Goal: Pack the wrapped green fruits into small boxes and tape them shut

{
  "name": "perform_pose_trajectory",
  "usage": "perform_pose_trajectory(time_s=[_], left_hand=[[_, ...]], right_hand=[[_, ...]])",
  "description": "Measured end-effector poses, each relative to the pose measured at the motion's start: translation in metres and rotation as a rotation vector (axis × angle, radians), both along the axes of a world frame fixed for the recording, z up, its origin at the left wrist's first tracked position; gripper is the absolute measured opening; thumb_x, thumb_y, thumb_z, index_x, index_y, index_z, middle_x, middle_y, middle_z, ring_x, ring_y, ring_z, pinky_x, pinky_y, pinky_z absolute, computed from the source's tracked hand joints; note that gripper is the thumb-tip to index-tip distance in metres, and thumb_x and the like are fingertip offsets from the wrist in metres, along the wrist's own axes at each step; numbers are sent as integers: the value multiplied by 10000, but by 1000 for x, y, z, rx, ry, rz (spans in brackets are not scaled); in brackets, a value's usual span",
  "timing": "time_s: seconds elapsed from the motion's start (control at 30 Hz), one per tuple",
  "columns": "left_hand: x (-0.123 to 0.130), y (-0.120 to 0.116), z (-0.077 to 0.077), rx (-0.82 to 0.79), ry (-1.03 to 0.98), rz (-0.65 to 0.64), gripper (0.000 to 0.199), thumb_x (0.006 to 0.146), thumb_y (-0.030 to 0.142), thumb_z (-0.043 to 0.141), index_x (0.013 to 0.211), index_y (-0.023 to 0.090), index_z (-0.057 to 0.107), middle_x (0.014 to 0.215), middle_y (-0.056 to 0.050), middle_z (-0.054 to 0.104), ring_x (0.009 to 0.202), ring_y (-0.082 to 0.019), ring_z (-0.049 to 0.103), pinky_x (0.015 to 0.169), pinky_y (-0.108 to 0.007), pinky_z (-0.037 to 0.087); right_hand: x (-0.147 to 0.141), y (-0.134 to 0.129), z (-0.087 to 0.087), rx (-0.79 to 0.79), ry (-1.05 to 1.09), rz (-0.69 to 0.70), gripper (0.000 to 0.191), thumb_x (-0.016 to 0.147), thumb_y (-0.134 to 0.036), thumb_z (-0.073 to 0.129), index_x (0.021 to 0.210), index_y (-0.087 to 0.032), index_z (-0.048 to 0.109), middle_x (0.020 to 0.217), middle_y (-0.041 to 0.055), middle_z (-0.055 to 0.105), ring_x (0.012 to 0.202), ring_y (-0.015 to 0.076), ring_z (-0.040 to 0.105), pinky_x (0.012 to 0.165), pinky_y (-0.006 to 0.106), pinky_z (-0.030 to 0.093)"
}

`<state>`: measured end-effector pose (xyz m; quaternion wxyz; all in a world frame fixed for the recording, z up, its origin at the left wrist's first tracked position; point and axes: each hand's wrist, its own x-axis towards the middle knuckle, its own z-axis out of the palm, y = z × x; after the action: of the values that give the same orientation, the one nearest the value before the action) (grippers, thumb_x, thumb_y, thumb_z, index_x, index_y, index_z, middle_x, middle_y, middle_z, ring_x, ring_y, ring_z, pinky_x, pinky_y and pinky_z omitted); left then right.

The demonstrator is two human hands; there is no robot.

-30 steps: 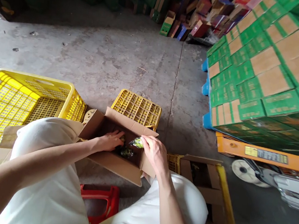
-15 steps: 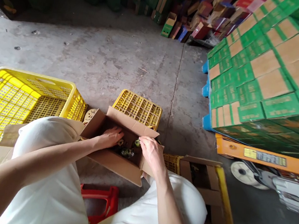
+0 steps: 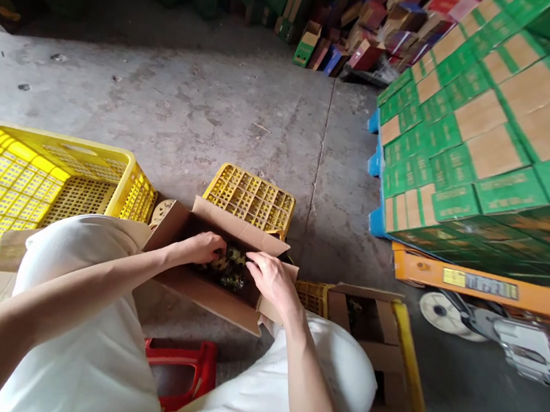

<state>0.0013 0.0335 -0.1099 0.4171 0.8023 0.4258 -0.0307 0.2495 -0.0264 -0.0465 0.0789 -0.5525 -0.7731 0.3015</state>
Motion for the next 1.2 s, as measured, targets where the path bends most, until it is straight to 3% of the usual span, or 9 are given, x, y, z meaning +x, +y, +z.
perform_pose_trajectory(time_s=[0.1,0.23,0.37,0.47,0.63,0.83,1.03,1.13,1.2], left_hand=[[-4,11,20,-61,-204,50,244,887,150,736,1096,182,859,1074,-74,845,1004,-261,771,918,-299,552],[-7,18,44,-197,-550,227,255,914,337,785,1088,166,856,990,-61,837,892,-226,737,821,-286,553],[-6,14,54,-366,-652,361,355,901,450,820,1062,134,838,905,-56,801,787,-184,680,726,-267,520],[-4,10,57,-490,-698,460,417,883,515,850,1033,126,821,846,-41,766,730,-158,639,657,-249,481],[-2,9,56,-686,-877,537,548,708,393,1021,1147,152,798,969,-50,793,846,-173,700,786,-271,544],[-1,10,45,-818,-901,685,523,643,375,1061,1019,142,782,927,-47,771,830,-177,710,777,-300,572],[-1,8,53,-799,-895,636,603,721,381,1025,1236,195,772,991,-39,773,901,-195,715,840,-329,575],[-1,5,60,-782,-891,513,613,804,443,966,1335,212,765,1204,-93,794,1110,-268,723,940,-363,567],[1,2,61,-764,-889,417,688,785,424,981,1402,236,742,1339,-111,770,1229,-304,700,1003,-381,556]], right_hand=[[2,0,2,-38,9,-34,377,1077,-155,514,1353,-139,771,1337,173,805,1225,318,789,1132,449,590],[7,1,5,-126,131,-84,584,979,-55,489,1515,-206,666,1465,116,750,1320,281,743,1186,430,558],[9,3,4,-225,342,-174,528,1032,-308,598,1557,-281,630,1477,65,747,1265,278,763,1104,429,618],[9,6,-3,-232,427,-270,442,1052,-451,583,1421,-270,746,1386,88,792,1192,297,787,1018,431,656],[11,12,-10,-147,494,-373,386,997,-528,673,1239,-274,834,1228,93,843,1128,309,798,987,428,658],[11,16,4,-140,641,-553,482,882,-676,756,900,-200,835,899,71,824,795,260,774,671,336,642],[9,16,17,-48,621,-666,486,860,-649,785,819,-167,830,776,55,790,721,221,696,596,286,550],[9,16,16,-63,636,-665,477,856,-642,793,820,-168,831,783,58,793,716,217,687,597,286,546],[8,15,16,-75,668,-669,471,845,-641,810,824,-171,825,782,54,785,706,211,676,589,286,550]])
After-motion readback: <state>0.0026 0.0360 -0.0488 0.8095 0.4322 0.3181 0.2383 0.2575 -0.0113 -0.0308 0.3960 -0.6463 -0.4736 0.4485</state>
